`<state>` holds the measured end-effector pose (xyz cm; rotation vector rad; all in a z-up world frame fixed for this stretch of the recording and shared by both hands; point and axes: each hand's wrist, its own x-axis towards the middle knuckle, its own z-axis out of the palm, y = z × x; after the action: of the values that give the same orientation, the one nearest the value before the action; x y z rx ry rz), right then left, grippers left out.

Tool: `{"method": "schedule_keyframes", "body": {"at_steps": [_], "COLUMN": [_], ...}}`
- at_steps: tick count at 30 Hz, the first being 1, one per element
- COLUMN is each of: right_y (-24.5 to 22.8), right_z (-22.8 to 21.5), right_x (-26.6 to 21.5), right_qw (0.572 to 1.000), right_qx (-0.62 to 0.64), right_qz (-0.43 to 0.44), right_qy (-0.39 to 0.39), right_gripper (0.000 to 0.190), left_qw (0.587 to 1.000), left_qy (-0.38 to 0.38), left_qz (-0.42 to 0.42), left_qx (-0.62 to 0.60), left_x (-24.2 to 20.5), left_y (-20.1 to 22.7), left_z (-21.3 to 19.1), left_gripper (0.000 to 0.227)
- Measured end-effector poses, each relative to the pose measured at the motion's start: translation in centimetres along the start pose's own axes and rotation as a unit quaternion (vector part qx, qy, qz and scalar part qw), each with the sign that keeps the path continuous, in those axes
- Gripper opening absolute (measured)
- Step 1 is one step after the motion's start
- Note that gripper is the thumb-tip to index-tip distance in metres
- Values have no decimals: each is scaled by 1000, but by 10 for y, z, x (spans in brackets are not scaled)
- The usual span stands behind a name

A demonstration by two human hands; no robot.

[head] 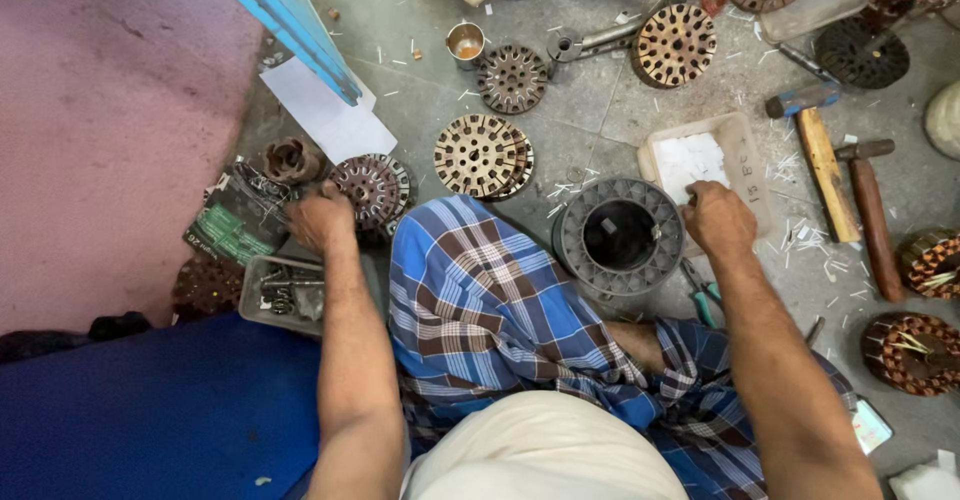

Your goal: The person sits on the floor and inserts small white rectangular pieces into slots on a circular metal component. They repeatedly pick up pieces from a nearby container and place them into the component, occasionally adjusting the component's position.

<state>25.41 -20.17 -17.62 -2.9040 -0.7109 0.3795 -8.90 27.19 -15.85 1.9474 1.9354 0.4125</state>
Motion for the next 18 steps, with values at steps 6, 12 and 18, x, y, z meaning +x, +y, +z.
{"method": "schedule_keyframes", "body": {"at_steps": [6,12,18], "right_y": [-3,-1,-2], "right_z": [-6,-3,1], "right_x": [0,-8,-25], "right_qw": [998,997,992], "right_qx": [10,75,89], "right_qz": [51,1,-18], "right_qy": [-25,-23,86], "right_gripper": [28,28,16], "left_qw": [940,817,808], "left_qy": [-207,-348,-305], "left_qz": [270,412,461], "left_qx": [-28,205,204], "left_x": [-27,-99,-113], "left_y": [96,195,196], "left_z": [-43,-42,-45], "left_gripper": [82,135,125]}}
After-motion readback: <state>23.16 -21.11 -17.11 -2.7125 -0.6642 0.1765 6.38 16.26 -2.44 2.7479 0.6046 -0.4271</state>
